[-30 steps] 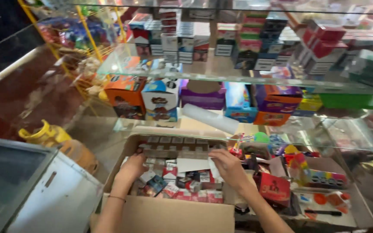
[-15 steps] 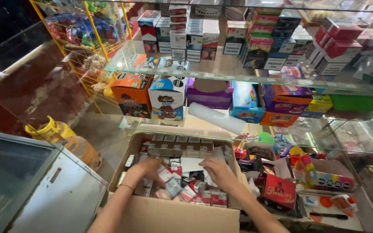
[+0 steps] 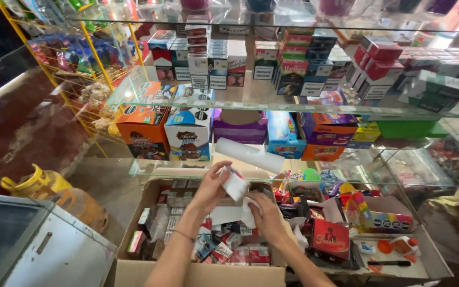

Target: The person is cleaning cigarette packs with a cloth and stocking them onto glass shelves from a cardboard box.

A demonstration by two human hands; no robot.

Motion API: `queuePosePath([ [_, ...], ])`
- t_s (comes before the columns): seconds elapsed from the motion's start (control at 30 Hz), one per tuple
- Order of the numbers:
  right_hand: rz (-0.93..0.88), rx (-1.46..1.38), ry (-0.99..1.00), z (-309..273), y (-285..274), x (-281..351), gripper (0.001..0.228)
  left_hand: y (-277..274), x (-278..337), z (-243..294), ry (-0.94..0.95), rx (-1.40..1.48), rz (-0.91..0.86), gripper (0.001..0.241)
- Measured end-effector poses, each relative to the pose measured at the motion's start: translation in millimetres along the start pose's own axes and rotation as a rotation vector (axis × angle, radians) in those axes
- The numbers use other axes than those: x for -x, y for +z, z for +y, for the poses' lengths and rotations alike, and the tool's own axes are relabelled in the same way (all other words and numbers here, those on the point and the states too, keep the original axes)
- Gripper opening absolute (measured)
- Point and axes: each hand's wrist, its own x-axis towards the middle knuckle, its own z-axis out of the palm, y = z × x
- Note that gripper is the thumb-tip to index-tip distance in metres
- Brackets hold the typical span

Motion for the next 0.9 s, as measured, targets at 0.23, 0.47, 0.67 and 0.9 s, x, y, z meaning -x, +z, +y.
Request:
queuePosePath([
  [0.23,0.213,-0.022,0.034,-3,-7,-1,0.026,38,-54,-65,-0.107,0.801,-0.376,0.018],
  [0.47,0.489,-0.286,0.481,-36,-36,-22,0.035,41,-40,-62,-0.105,0.375,-0.108,0.023],
  [0.67,0.283,-0.603,0.783,-134,-54,-43,0.089,61,-27,-72,0.114,0.119,-0.049,0.018],
  [0.9,0.287,-0.654,0.622,-76,-6,-20,0.07,56,-30,-87,0.308,-0.091,-0.075,0.018],
])
